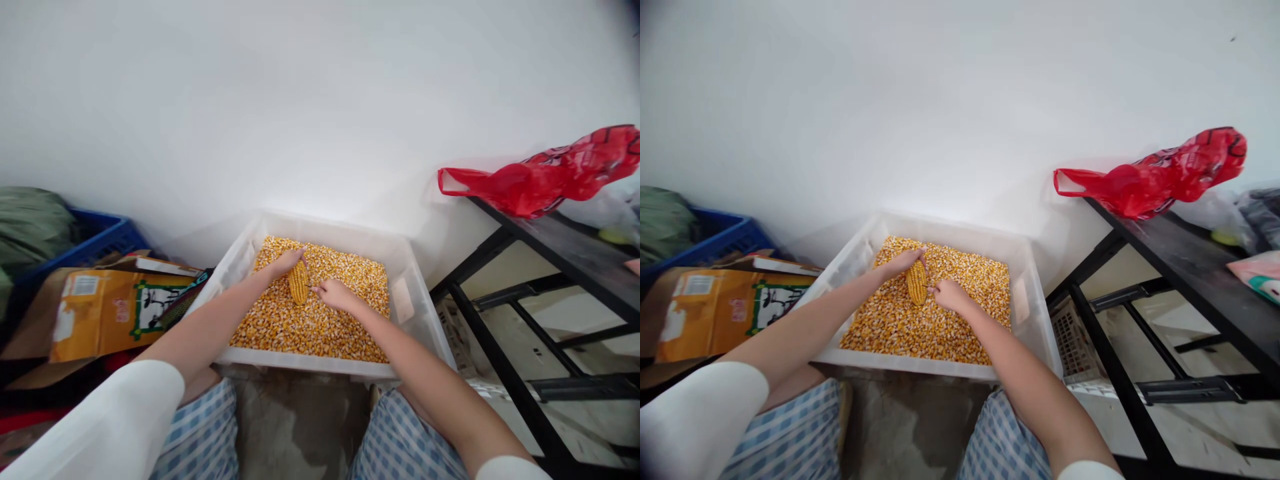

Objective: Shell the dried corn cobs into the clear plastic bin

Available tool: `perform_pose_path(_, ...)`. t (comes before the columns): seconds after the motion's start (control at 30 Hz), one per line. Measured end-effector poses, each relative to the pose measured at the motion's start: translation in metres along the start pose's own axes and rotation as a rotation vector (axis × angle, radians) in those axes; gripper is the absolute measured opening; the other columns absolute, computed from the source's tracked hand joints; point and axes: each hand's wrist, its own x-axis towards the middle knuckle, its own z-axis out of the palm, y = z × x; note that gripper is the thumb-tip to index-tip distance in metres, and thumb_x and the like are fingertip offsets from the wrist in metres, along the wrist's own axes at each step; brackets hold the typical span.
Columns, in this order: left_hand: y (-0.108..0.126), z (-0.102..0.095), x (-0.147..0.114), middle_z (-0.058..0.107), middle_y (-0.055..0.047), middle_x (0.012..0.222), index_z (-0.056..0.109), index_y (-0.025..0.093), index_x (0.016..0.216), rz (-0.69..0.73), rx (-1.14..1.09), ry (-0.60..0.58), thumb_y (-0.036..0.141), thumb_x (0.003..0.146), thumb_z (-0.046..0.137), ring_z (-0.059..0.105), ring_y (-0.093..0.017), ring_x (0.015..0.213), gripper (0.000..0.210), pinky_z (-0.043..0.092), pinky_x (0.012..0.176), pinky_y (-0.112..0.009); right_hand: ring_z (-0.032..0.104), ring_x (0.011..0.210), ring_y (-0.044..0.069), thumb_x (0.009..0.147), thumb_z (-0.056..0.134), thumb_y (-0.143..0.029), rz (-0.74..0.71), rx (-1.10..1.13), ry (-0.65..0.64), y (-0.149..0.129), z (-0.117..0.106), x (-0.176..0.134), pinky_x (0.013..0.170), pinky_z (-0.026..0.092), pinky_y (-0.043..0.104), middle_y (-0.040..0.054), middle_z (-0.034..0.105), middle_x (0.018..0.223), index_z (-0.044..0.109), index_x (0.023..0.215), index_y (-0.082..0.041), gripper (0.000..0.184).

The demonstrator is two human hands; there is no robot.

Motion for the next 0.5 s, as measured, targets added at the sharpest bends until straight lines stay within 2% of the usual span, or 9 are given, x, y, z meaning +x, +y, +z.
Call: perform_pose_path(0.5, -0.0024, 0.0015, 0.0019, 0.062, -0.005, 0.072, 0.062, 0.016, 0.064, -0.003, -0.013, -0.017, 0.047, 0.08, 0.019, 0.054, -0.018, 0.079, 0.056, 0.036, 0.083, -0.027, 0.053, 0.063, 0.011, 0.086, 0.03, -0.042, 0.046, 0.052, -0.029, -0.0021, 0.0007, 0.0, 0.055, 0.03, 0.019, 0.0085, 0.063, 0.08, 0.064, 0.087, -0.012, 0.045)
